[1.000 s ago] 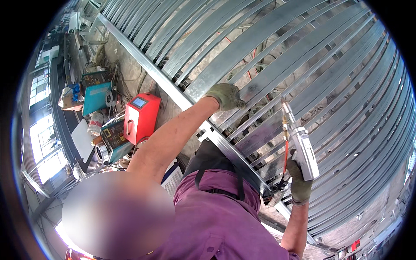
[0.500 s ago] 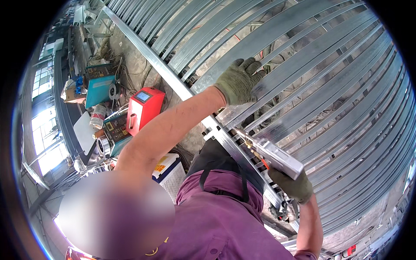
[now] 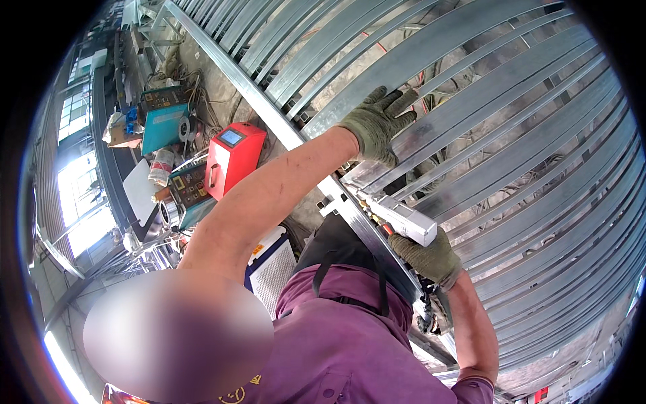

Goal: The person uses a handheld welding tool to join metal bars on a large metal frame structure. They move along the frame, applying welds at various intersection points to secure the components together.

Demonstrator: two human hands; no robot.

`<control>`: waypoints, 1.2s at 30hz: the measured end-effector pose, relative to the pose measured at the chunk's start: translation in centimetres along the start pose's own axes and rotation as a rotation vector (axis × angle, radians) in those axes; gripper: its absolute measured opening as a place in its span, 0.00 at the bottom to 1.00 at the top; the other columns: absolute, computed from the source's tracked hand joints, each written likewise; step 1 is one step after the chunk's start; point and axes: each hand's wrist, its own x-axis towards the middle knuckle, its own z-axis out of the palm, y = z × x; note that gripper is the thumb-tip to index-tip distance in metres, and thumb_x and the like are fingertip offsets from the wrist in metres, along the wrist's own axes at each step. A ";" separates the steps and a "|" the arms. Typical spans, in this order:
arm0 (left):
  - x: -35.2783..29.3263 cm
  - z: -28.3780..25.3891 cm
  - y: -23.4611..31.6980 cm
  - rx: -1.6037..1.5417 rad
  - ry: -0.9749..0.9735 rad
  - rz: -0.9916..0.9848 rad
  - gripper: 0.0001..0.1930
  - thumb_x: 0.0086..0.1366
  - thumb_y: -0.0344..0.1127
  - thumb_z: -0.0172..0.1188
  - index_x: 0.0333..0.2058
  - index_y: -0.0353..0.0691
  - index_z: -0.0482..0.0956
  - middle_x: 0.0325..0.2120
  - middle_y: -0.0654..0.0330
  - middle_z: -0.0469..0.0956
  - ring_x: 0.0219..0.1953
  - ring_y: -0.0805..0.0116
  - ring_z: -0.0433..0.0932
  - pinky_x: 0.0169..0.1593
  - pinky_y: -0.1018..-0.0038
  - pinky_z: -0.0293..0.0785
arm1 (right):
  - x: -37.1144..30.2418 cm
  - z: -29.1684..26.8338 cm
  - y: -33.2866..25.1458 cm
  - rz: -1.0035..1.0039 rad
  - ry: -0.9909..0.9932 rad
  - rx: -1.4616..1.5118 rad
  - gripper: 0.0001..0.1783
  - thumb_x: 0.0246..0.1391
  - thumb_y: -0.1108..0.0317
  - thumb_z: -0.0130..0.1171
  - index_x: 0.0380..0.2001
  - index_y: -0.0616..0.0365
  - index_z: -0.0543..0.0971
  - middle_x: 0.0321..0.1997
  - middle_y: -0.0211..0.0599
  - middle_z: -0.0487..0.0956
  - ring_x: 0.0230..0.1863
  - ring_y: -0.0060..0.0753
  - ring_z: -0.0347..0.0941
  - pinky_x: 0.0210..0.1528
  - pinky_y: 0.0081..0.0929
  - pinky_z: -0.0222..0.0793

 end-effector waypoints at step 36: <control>0.0 -0.4 0.0 -0.033 0.017 -0.006 0.58 0.55 0.69 0.74 0.78 0.45 0.65 0.84 0.51 0.39 0.85 0.56 0.40 0.85 0.52 0.34 | 1.8 1.7 0.4 0.044 0.011 -0.053 0.25 0.64 0.63 0.73 0.61 0.60 0.83 0.53 0.40 0.90 0.54 0.29 0.86 0.55 0.30 0.82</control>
